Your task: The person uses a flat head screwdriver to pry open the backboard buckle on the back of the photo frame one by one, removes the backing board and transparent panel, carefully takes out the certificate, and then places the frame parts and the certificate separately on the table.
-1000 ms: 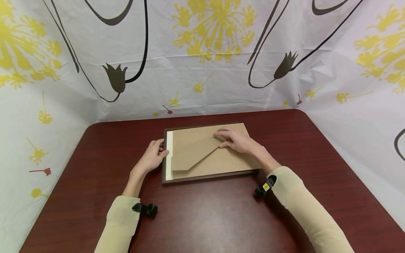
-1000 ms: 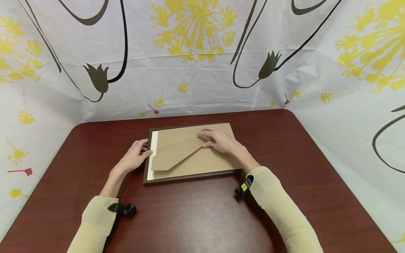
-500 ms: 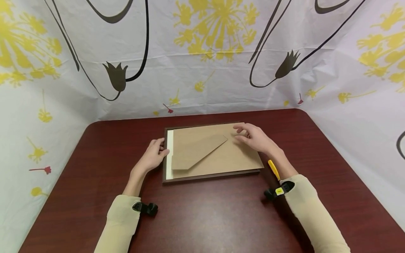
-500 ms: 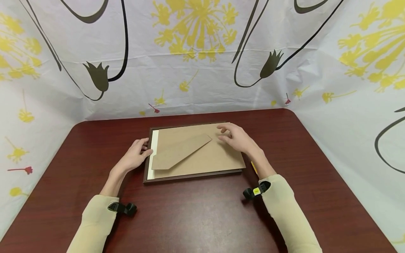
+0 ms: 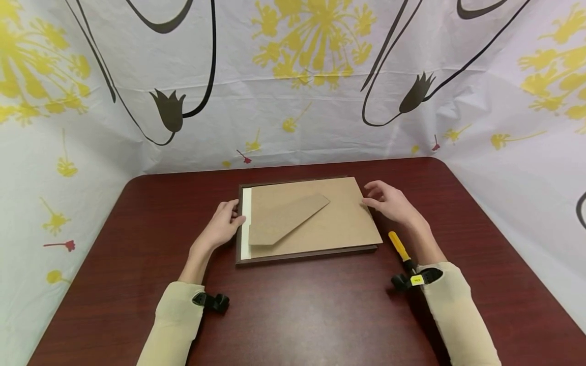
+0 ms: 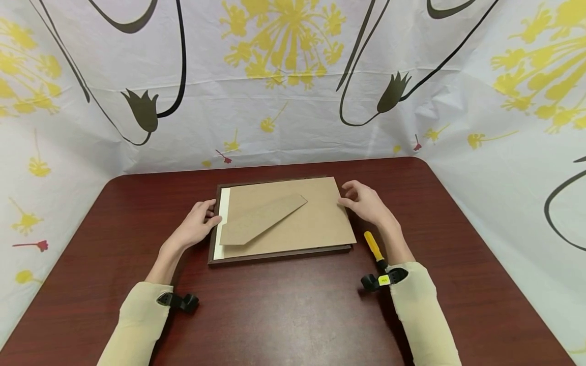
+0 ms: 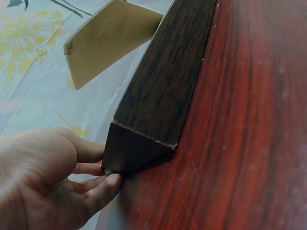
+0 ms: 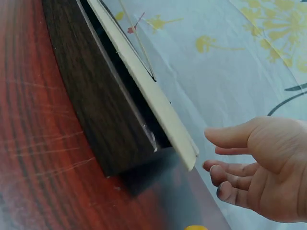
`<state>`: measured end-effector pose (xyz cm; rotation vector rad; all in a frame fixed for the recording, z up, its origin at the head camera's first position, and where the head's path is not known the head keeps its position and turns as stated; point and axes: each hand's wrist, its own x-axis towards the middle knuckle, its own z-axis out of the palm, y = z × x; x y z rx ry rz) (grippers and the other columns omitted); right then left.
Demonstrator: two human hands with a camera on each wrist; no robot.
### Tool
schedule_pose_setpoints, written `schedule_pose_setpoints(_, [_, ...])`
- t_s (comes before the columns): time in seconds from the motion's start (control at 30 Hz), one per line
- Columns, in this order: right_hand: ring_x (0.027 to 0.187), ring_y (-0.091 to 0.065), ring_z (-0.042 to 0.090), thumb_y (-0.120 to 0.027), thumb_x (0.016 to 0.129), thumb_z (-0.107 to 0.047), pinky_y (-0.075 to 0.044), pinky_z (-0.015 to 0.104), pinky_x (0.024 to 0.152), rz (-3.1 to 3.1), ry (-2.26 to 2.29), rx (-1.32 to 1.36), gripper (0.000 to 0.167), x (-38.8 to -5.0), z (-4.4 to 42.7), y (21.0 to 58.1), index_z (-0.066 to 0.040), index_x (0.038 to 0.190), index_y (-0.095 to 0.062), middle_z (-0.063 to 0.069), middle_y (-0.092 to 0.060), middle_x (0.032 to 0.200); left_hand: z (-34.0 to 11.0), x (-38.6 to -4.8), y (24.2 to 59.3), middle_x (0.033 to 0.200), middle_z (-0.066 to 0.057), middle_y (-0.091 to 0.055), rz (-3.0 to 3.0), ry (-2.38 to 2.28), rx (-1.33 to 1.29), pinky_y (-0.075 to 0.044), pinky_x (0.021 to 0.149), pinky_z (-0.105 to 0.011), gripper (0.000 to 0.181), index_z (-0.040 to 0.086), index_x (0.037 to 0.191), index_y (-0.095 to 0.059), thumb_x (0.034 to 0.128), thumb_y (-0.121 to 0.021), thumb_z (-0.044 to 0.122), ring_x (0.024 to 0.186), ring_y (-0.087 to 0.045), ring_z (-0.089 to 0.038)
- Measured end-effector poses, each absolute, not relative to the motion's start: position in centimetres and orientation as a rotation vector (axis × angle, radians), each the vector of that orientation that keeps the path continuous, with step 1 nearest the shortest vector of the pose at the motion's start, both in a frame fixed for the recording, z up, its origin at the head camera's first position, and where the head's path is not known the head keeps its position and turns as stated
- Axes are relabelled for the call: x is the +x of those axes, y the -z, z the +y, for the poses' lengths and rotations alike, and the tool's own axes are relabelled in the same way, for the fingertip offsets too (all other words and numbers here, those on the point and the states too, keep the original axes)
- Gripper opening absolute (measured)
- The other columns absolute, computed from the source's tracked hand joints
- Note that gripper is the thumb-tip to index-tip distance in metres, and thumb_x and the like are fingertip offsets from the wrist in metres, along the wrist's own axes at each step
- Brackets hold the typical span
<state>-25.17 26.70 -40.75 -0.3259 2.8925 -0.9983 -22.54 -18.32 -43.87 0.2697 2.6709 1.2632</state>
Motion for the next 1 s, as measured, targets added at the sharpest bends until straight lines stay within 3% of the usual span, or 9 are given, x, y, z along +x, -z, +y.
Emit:
schedule_pose_setpoints(0.23, [0.078,-0.061,0.026,-0.062,0.102,-0.035,-0.050,0.038,0.070,2.800,0.977,-0.255,0.057,-24.9,27.0,41.6,0.002,0.143,-0.048,0.020,-0.066,0.111,-18.3,-22.5,43.9,0.148,-0.031,-0.030,2.669,-1.261,0.284,-0.043,0.104,-0.052,0.061,-0.009,0.155,-0.023,0.1064,-0.051,0.014,0.130,-0.045,-0.041])
schedule_pose_setpoints(0.43, [0.071,-0.055,0.025,-0.062,0.102,-0.036,-0.045,0.037,0.062,2.757,1.025,-0.265,0.056,-25.2,26.8,42.0,0.006,0.138,-0.053,0.016,-0.064,0.093,-18.5,-22.5,43.9,0.149,-0.031,-0.029,2.669,-1.262,0.283,-0.043,0.104,-0.052,0.061,-0.008,0.156,-0.023,0.1067,-0.051,0.014,0.130,-0.044,-0.042])
schedule_pose_setpoints(0.6, [0.075,-0.055,0.024,-0.061,0.102,-0.039,-0.046,0.035,0.065,2.720,1.099,-0.229,0.059,-25.3,26.7,42.4,0.008,0.137,-0.054,0.016,-0.064,0.095,-18.5,-22.6,44.1,0.149,-0.031,-0.029,2.679,-1.250,0.291,-0.043,0.104,-0.052,0.060,-0.009,0.156,-0.023,0.1070,-0.050,0.014,0.129,-0.044,-0.041])
schedule_pose_setpoints(0.8, [0.074,-0.053,0.024,-0.063,0.100,-0.044,-0.045,0.033,0.065,2.704,1.204,-0.191,0.050,-25.4,26.8,42.7,0.001,0.122,-0.066,0.011,-0.062,0.086,-18.4,-22.7,44.1,0.148,-0.030,-0.030,2.676,-1.252,0.278,-0.044,0.103,-0.051,0.061,-0.008,0.156,-0.023,0.1065,-0.051,0.014,0.129,-0.045,-0.040])
schedule_pose_setpoints(1.0, [0.073,-0.053,0.021,-0.065,0.098,-0.045,-0.045,0.033,0.066,2.666,1.358,-0.175,0.049,-25.1,26.9,42.1,0.000,0.119,-0.062,0.007,-0.063,0.085,-18.4,-22.6,44.1,0.149,-0.030,-0.029,2.674,-1.248,0.280,-0.044,0.103,-0.051,0.060,-0.008,0.156,-0.023,0.1068,-0.051,0.014,0.129,-0.045,-0.040])
